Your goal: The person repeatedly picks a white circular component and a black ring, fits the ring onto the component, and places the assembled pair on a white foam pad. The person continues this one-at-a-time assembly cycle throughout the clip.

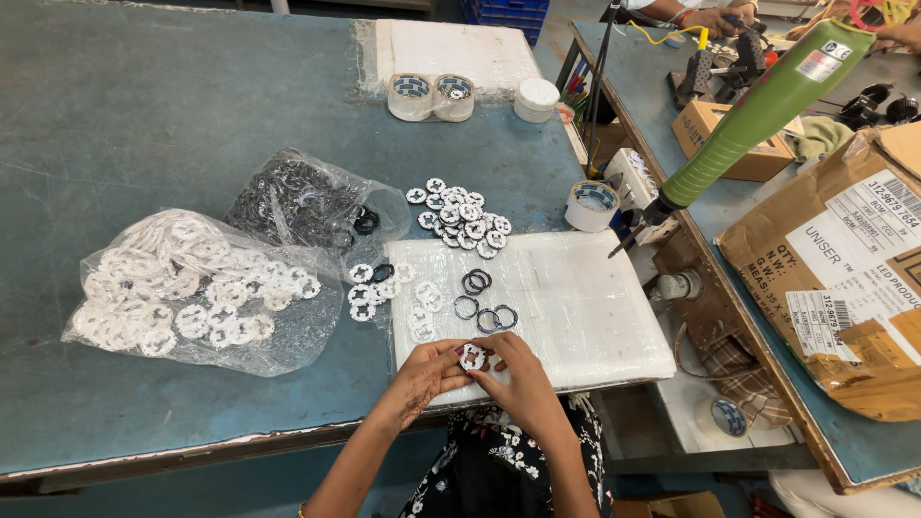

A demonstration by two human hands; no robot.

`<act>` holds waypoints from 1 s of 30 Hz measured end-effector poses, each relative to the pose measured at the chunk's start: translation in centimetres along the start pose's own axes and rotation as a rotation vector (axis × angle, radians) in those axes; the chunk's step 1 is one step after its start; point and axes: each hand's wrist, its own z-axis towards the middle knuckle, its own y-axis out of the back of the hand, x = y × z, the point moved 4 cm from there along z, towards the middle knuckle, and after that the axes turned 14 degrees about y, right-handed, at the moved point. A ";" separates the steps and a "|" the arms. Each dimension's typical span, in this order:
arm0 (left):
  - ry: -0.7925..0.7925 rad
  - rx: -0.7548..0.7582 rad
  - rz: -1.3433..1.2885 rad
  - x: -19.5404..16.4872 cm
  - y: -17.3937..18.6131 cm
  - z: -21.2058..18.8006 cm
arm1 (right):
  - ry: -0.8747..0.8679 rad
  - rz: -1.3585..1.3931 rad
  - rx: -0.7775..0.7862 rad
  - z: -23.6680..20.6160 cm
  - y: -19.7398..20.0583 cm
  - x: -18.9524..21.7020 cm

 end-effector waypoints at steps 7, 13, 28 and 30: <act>-0.060 -0.175 0.105 0.8 0.1 0.6 | -0.039 0.065 -0.017 -0.4 -1.3 -1.8; -0.167 -0.411 0.256 0.5 -1.0 0.2 | -0.203 0.677 -0.163 -0.8 -3.7 -6.9; -0.394 -0.547 0.458 0.7 -4.0 -1.9 | -0.175 0.574 -0.313 -2.1 -4.7 -7.7; -0.411 -0.582 0.522 0.8 -4.2 -1.9 | -0.145 0.497 -0.376 -2.1 -5.1 -6.8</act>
